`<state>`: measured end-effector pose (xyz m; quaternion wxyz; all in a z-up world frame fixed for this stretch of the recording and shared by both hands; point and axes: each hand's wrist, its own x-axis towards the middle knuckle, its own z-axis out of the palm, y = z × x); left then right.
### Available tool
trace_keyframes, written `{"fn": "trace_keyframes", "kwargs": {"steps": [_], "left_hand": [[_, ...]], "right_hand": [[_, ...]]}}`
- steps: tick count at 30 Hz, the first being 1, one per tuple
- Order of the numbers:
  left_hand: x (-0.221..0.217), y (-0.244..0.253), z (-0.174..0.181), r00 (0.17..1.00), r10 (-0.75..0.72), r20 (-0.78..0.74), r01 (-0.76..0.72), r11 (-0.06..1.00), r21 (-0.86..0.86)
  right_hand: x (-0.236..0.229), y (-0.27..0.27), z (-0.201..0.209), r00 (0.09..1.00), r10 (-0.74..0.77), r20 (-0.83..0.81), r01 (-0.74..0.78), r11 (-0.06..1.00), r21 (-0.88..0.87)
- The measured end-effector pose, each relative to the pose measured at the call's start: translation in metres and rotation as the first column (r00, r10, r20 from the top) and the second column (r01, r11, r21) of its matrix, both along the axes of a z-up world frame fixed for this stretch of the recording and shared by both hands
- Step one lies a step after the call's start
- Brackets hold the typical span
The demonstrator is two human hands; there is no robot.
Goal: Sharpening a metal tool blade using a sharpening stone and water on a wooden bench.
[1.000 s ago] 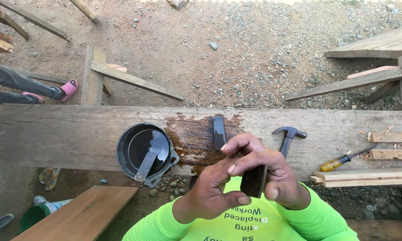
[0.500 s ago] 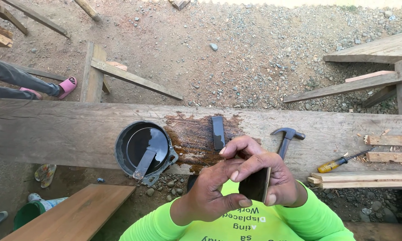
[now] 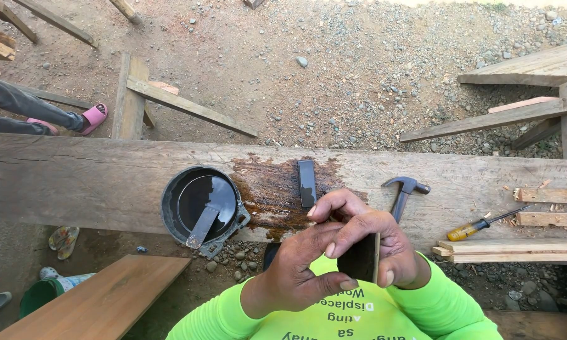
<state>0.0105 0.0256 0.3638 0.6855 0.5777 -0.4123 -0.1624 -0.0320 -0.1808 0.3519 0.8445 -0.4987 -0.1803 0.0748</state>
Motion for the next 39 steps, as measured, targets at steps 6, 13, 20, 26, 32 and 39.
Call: {"fn": "trace_keyframes", "kwargs": {"steps": [6,13,20,26,32,39], "left_hand": [[-0.002,0.0,-0.002,1.0,0.012,0.006,-0.012,1.0,-0.021],[-0.003,-0.001,-0.003,0.999,0.006,-0.031,-0.007,1.0,-0.024],[0.001,-0.007,-0.019,0.999,0.043,-0.029,-0.041,0.998,0.053],[0.015,-0.02,-0.128,0.88,0.16,-0.447,-0.042,0.964,0.261],[-0.001,-0.023,-0.249,0.95,0.3,0.088,-0.26,0.604,0.753],[-0.02,-0.017,-0.301,0.881,0.16,0.446,-0.464,0.483,0.742]], "right_hand": [[-0.001,0.003,0.012,0.998,-0.003,-0.062,0.004,1.0,0.016],[0.002,-0.002,0.004,1.0,0.011,-0.015,-0.012,0.998,-0.057],[0.009,0.001,-0.013,0.997,-0.066,-0.037,0.064,0.996,-0.065],[0.005,-0.014,-0.123,0.871,-0.414,-0.265,0.388,0.91,-0.147],[-0.049,-0.036,-0.228,0.761,-0.647,-0.05,0.252,0.366,-0.896],[-0.075,-0.023,-0.266,0.893,-0.433,0.122,0.143,0.016,-0.99]]}}
